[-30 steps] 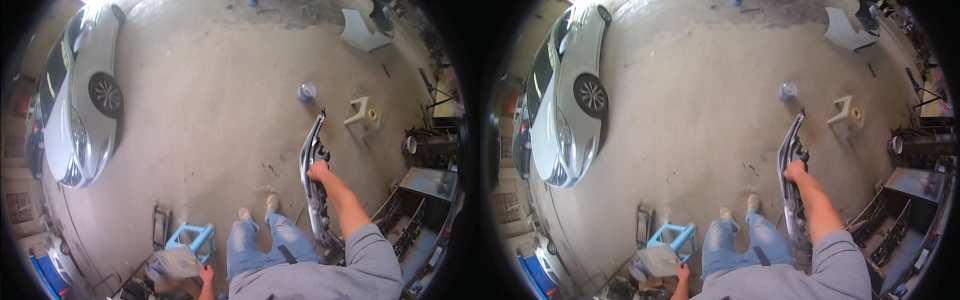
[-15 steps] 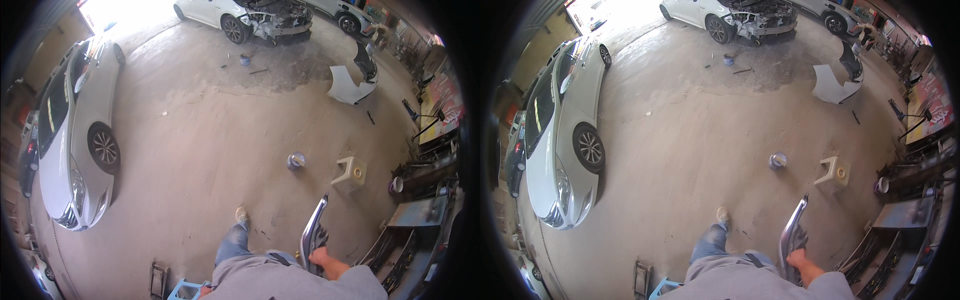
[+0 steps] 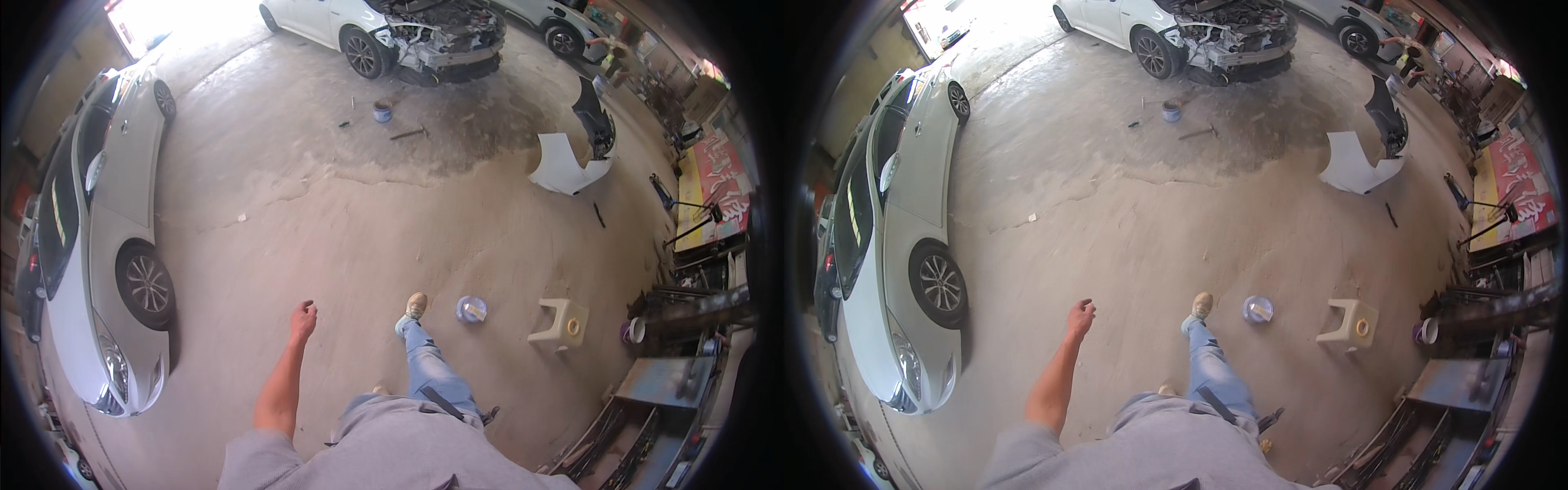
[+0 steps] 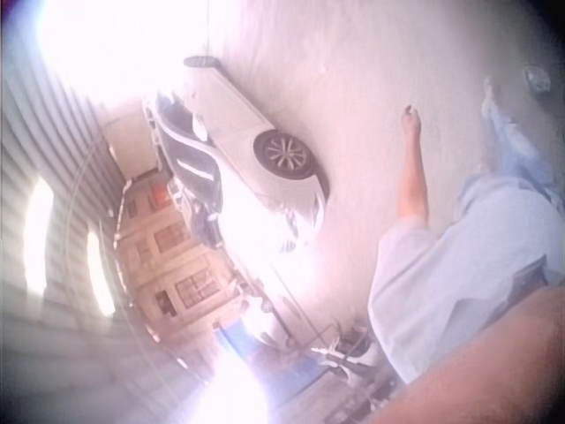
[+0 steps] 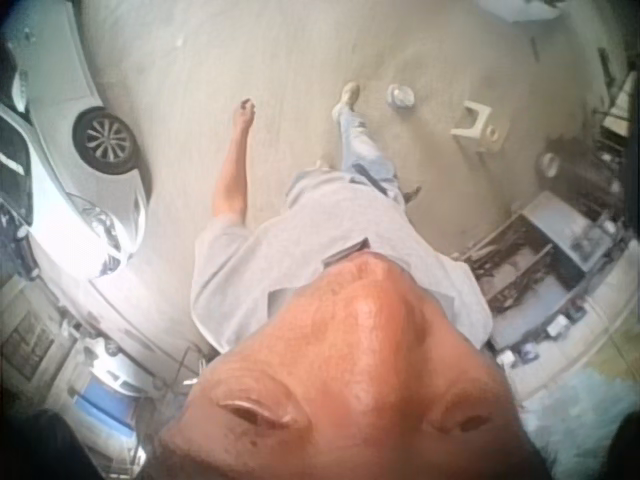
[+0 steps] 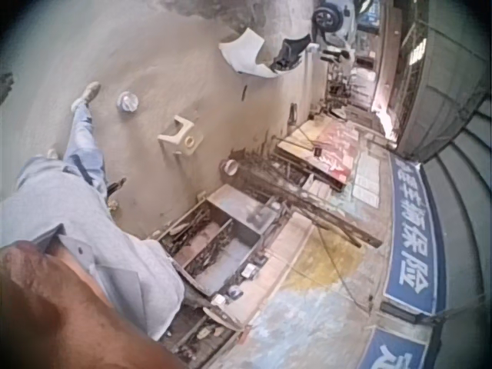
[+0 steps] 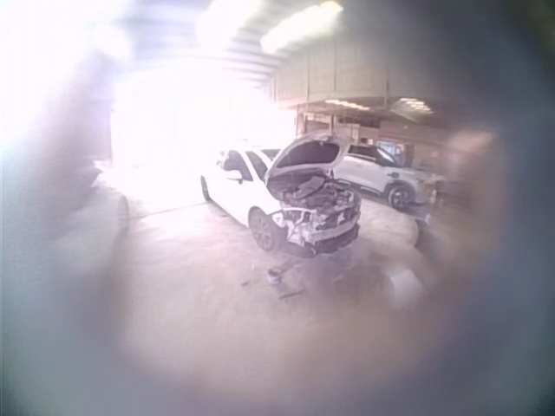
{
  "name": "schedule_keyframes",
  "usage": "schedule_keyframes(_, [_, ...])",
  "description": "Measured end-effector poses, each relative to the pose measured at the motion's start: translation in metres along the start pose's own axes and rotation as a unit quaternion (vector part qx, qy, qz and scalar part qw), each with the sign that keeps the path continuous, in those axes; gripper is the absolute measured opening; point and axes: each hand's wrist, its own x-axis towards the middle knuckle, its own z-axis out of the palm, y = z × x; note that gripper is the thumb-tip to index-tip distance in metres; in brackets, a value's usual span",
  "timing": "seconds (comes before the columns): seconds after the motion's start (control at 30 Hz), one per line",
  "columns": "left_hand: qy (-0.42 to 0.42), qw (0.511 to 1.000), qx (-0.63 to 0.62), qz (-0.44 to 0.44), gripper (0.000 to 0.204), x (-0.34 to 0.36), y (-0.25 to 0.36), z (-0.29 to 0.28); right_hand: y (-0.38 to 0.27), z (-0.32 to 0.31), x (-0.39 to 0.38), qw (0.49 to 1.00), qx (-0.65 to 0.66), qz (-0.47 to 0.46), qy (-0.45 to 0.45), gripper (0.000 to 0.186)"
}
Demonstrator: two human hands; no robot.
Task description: The person uses a screwdriver to remove fasteners from the front bumper of a white car. They then walk to a toolbox, open it, and organize a yellow extension cord inside before closing it. Finally, they pick up a detached headlight assembly and connect its wiring harness.
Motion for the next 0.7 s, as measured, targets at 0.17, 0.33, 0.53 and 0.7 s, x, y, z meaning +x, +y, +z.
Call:
schedule_keyframes(0.17, [-0.072,0.985,0.153,0.03,0.046,0.059,0.096,0.071,0.011,-0.117,0.065,1.0,0.019,0.016,-0.013,0.036])
schedule_keyframes(0.33, [-0.173,0.948,0.244,-0.108,0.052,0.071,0.084,0.096,0.036,-0.223,0.113,1.0,0.012,-0.002,-0.02,0.037])
schedule_keyframes(0.53, [-0.182,0.928,0.245,-0.214,0.054,0.132,0.138,0.123,0.069,-0.369,0.208,0.999,-0.025,0.004,0.021,0.042])
schedule_keyframes(0.7, [-0.166,0.933,0.211,-0.238,0.053,0.254,0.189,0.175,0.067,-0.592,0.261,0.992,-0.049,0.054,0.101,0.063])
